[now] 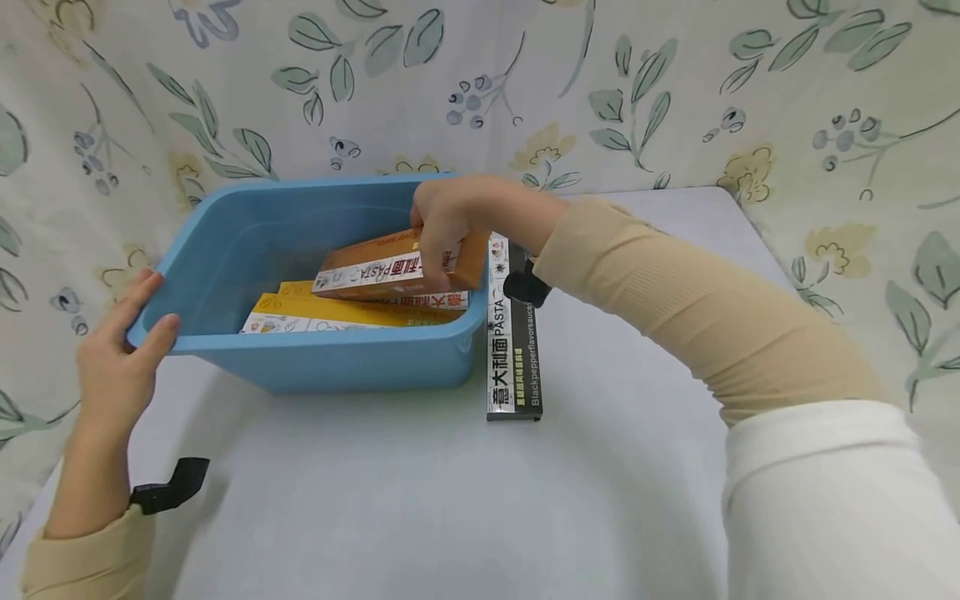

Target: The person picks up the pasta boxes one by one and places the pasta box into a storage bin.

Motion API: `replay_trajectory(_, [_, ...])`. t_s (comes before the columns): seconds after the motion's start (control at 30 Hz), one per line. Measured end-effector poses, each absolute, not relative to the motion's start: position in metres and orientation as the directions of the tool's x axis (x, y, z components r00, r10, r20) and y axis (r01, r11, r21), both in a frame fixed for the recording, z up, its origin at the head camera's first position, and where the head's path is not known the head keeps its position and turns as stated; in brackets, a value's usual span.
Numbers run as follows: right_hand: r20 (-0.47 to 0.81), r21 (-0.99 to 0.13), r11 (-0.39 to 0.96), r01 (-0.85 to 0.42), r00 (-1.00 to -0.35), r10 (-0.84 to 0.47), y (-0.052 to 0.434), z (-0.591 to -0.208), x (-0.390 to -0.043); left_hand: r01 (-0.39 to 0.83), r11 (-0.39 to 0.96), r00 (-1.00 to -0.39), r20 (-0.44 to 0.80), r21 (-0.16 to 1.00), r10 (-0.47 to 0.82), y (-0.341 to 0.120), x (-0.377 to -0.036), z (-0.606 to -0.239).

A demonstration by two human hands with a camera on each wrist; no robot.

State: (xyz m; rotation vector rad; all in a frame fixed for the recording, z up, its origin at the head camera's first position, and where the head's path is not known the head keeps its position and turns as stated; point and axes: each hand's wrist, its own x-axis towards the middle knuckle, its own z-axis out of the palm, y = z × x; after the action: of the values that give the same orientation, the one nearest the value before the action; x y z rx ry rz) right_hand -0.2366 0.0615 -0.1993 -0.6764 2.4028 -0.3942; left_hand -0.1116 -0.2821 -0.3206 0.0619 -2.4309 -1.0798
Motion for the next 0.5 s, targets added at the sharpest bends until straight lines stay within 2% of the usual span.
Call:
replay_trajectory(0.33, [-0.473, -0.425, 0.79, -0.442, -0.635, -0.611, 0.054, -0.199, -0.247, 0.161, 0.688, -0.883, 0.415, 0.708, -0.22, -0.282, -0.112, -0.321])
replay_trajectory(0.5, [-0.475, -0.379, 0.775, -0.505, -0.613, -0.631, 0.047, -0.198, -0.246, 0.159, 0.686, -0.884, 0.412, 0.71, -0.221, -0.283, -0.112, -0.321])
